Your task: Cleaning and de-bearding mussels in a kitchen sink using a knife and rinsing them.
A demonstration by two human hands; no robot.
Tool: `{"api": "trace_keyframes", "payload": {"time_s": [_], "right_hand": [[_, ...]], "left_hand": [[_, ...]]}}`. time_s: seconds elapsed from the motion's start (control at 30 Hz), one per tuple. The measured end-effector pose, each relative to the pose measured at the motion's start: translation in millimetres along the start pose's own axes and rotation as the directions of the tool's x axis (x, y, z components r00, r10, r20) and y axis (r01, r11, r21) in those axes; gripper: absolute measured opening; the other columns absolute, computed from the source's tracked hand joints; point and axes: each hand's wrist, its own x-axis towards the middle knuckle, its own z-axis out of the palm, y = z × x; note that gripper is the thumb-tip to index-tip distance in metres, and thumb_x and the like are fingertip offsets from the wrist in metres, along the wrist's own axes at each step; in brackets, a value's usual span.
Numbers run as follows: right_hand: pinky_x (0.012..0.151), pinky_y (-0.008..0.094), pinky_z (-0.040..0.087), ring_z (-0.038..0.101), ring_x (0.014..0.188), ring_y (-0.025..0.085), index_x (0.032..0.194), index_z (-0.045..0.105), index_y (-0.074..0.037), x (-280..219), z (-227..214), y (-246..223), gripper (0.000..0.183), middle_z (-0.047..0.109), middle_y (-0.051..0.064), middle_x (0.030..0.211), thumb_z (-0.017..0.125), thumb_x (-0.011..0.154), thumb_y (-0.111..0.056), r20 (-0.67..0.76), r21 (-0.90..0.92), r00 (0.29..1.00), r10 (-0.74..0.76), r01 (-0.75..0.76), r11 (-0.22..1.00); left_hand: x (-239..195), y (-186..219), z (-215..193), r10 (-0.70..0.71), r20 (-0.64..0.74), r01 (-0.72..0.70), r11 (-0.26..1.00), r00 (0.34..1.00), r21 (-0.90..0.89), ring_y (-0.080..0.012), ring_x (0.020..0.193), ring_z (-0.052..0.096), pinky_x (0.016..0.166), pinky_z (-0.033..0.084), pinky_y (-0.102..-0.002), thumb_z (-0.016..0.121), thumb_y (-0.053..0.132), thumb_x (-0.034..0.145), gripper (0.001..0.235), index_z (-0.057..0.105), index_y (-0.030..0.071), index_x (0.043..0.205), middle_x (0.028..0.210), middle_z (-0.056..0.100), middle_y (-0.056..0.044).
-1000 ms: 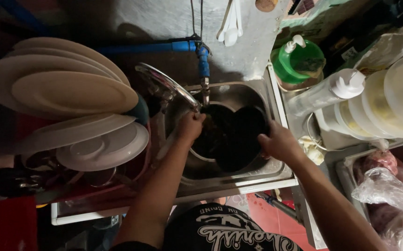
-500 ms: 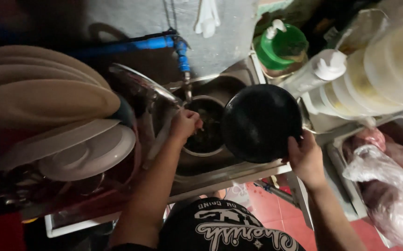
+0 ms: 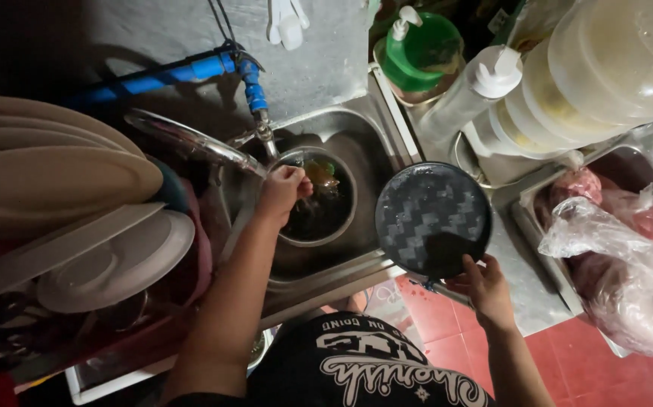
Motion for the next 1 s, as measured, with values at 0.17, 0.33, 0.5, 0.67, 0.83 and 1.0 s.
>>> {"api": "trace_keyframes", "payload": {"time_s": [0.17,0.33,0.5,0.67,0.83,1.0], "right_hand": [[0.049,0.042,0.052,0.073,0.084,0.048,0.151,0.035,0.006,-12.8,-6.4,-21.6,0.072,0.069,0.033,0.106,0.060,0.106,-0.044,0.070,0.167,0.995,0.076,-0.087,0.982],[0.086,0.037,0.050,0.065,0.091,0.023,0.125,0.058,-0.002,-8.9,11.0,-45.2,0.032,0.063,0.012,0.114,0.070,0.099,-0.018,-0.225,-0.171,0.835,-0.502,0.474,0.864],[0.096,0.058,0.054,0.063,0.117,0.051,0.139,0.056,0.003,-15.2,127.7,-164.3,0.050,0.067,0.033,0.121,0.073,0.097,-0.019,0.159,0.098,0.841,-0.518,0.508,0.855],[0.091,0.046,0.058,0.071,0.107,0.031,0.126,0.071,-0.023,35.0,219.8,-164.7,0.040,0.075,0.013,0.107,0.068,0.098,-0.052,0.478,-0.005,0.797,-0.370,0.423,0.906],[0.092,0.047,0.056,0.072,0.103,0.033,0.125,0.073,-0.011,40.6,230.8,-184.8,0.047,0.075,0.019,0.109,0.069,0.098,-0.049,0.482,0.128,0.805,-0.345,0.325,0.937],[0.084,0.044,0.059,0.072,0.096,0.028,0.121,0.078,-0.018,32.7,223.5,-188.9,0.041,0.077,0.015,0.106,0.070,0.096,-0.050,0.537,0.148,0.818,-0.207,0.151,0.977]], "left_hand": [[14.2,-11.7,-10.5,-0.053,0.062,0.066,0.972,0.997,-0.226,-0.0193,0.061,0.069,0.065,0.065,-0.033,0.062,0.014,0.098,0.012,0.063,0.004,0.092,0.075,0.065,-0.011],[1.2,-6.2,-21.7,0.040,0.158,-0.001,0.970,0.987,-0.241,-0.0212,0.058,0.063,0.055,0.054,-0.030,0.064,0.009,0.098,0.017,0.063,0.002,0.082,0.068,0.065,-0.014],[13.1,-49.8,-3.8,-0.027,0.108,0.054,0.966,0.994,-0.255,-0.0263,0.061,0.068,0.062,0.062,-0.039,0.067,0.013,0.096,0.012,0.068,0.001,0.096,0.077,0.067,-0.018],[2.4,-24.7,-14.3,0.337,0.064,-0.311,0.758,0.939,0.573,-0.0225,0.080,0.073,0.075,0.059,-0.035,0.066,0.035,0.095,0.019,0.072,0.019,0.087,0.075,0.072,-0.002],[-22.0,-18.6,-13.7,0.562,0.147,-0.451,0.452,0.814,0.770,-0.0282,0.084,0.067,0.079,0.055,-0.043,0.056,0.029,0.095,0.013,0.062,0.020,0.087,0.080,0.064,-0.003],[-36.3,24.5,-44.2,0.511,0.089,-0.424,0.590,0.855,0.687,-0.0433,0.090,0.068,0.083,0.055,-0.051,0.050,0.014,0.101,0.019,0.066,0.007,0.094,0.089,0.067,-0.019]]}}
